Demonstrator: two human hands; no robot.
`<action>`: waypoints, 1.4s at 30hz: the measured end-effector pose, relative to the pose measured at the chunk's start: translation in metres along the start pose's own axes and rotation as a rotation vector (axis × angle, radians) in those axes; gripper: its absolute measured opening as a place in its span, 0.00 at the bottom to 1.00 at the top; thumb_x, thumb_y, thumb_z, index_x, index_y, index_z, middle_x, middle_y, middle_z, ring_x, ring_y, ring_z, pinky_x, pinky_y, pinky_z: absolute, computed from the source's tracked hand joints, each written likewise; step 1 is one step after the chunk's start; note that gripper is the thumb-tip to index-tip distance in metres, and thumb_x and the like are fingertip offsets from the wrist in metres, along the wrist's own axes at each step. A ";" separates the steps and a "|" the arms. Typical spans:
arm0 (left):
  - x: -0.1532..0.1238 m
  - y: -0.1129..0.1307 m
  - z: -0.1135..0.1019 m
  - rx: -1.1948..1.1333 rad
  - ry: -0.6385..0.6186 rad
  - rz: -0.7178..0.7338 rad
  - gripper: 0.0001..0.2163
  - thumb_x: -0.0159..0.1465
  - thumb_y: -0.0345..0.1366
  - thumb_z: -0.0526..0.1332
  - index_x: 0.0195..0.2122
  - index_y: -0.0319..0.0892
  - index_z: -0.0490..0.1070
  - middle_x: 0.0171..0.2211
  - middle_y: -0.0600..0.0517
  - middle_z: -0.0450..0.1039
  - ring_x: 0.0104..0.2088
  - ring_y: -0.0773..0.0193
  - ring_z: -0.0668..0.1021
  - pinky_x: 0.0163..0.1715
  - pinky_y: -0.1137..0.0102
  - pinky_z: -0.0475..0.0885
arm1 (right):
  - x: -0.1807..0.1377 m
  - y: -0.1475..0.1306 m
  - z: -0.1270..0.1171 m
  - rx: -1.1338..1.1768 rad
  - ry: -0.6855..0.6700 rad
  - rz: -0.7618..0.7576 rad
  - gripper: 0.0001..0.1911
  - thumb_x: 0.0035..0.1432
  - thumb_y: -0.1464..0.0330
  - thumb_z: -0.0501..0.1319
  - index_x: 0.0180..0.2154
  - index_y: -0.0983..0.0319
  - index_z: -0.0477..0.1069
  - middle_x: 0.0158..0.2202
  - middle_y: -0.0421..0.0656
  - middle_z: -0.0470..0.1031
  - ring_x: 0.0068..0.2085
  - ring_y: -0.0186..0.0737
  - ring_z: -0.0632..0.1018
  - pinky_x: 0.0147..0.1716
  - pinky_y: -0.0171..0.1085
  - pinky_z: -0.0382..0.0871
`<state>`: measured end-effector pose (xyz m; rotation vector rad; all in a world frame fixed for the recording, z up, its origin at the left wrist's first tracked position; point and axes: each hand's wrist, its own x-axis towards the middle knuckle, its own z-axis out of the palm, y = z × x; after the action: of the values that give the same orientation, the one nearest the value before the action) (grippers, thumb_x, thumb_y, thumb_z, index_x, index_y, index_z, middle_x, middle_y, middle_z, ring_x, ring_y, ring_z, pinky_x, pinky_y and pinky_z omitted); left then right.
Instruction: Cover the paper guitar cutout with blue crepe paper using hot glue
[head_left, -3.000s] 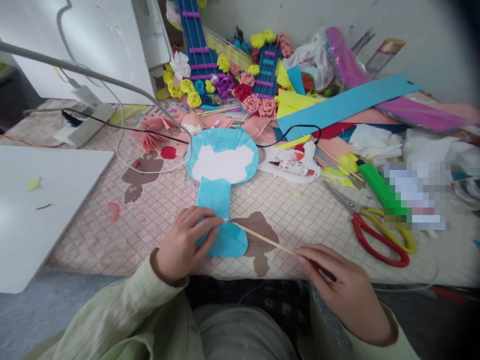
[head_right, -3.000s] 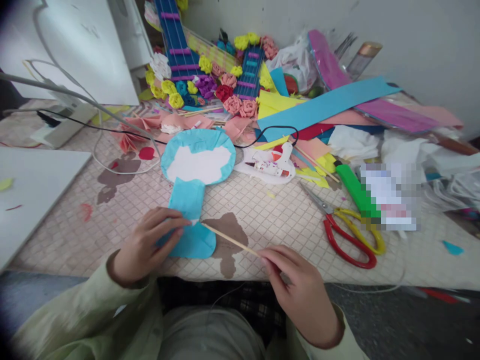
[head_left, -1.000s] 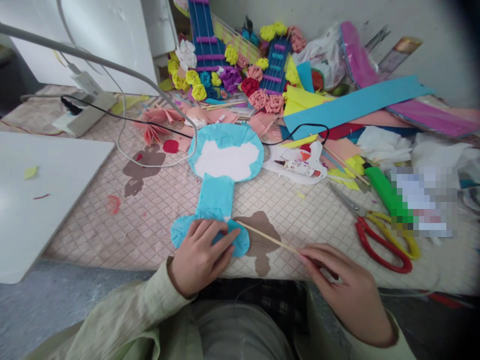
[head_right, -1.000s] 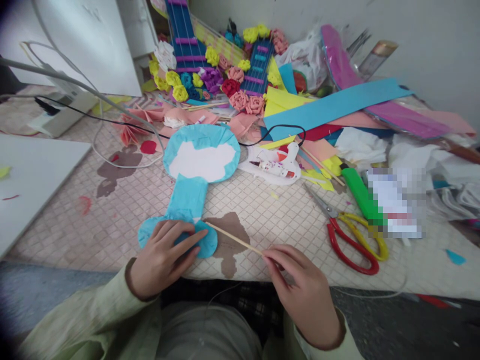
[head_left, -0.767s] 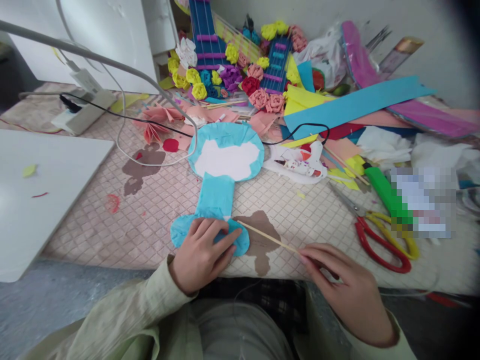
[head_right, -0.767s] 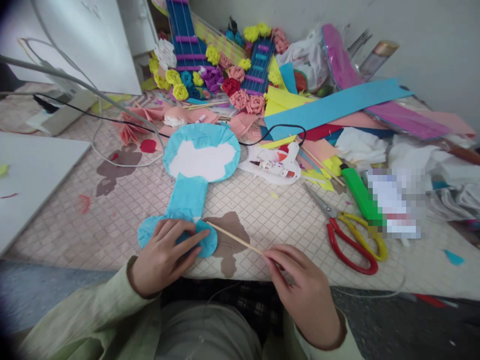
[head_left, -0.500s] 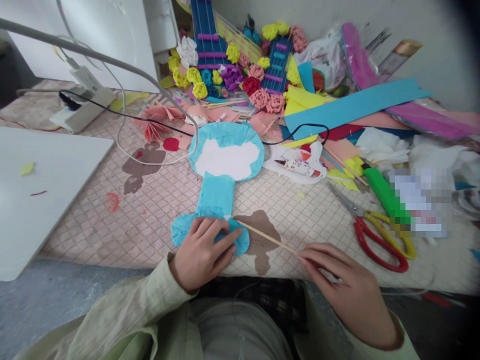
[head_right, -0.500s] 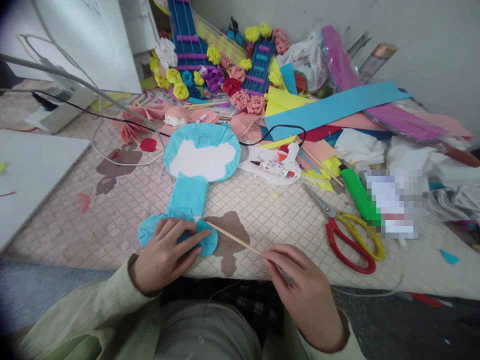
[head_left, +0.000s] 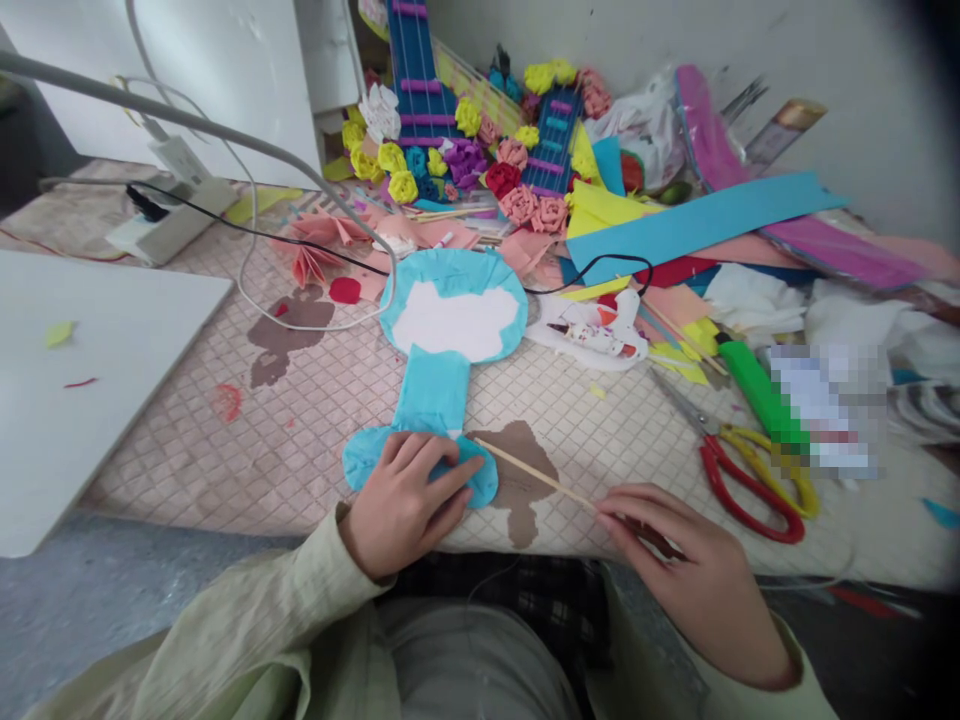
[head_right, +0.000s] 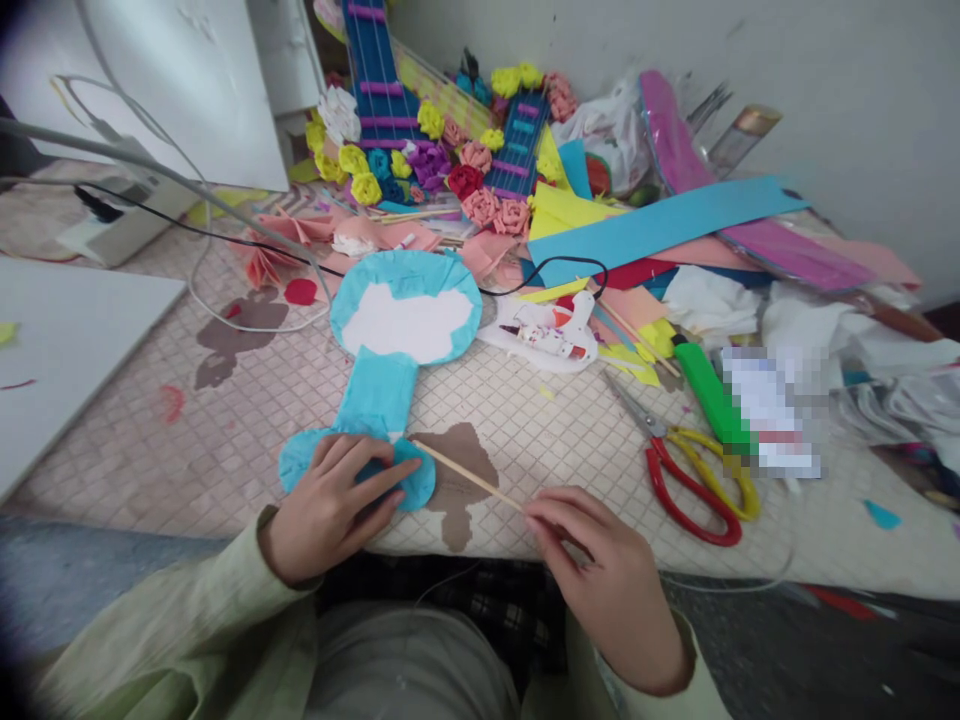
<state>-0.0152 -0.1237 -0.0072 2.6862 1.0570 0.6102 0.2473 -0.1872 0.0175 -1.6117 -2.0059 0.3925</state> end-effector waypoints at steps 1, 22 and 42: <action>0.000 0.001 -0.002 -0.009 0.001 0.001 0.13 0.61 0.34 0.54 0.47 0.43 0.67 0.38 0.47 0.68 0.39 0.59 0.69 0.39 0.60 0.62 | 0.000 0.000 0.000 0.012 0.000 0.007 0.05 0.54 0.70 0.57 0.33 0.59 0.71 0.32 0.41 0.74 0.33 0.33 0.75 0.31 0.31 0.71; 0.043 -0.012 -0.020 0.088 -0.154 0.086 0.06 0.60 0.32 0.54 0.35 0.43 0.71 0.37 0.49 0.65 0.38 0.59 0.67 0.38 0.61 0.61 | -0.009 0.016 0.000 0.037 0.085 0.059 0.08 0.57 0.72 0.54 0.39 0.60 0.69 0.35 0.43 0.73 0.37 0.35 0.74 0.36 0.34 0.70; 0.092 -0.016 -0.029 0.161 -0.592 0.335 0.04 0.54 0.26 0.52 0.28 0.39 0.64 0.32 0.48 0.65 0.37 0.59 0.66 0.39 0.62 0.59 | -0.011 0.026 -0.005 0.043 0.162 0.048 0.08 0.57 0.71 0.54 0.39 0.61 0.69 0.35 0.44 0.74 0.37 0.36 0.75 0.36 0.36 0.72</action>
<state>0.0233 -0.0485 0.0422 2.9093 0.5212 -0.2440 0.2728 -0.1922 0.0055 -1.6136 -1.8296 0.3100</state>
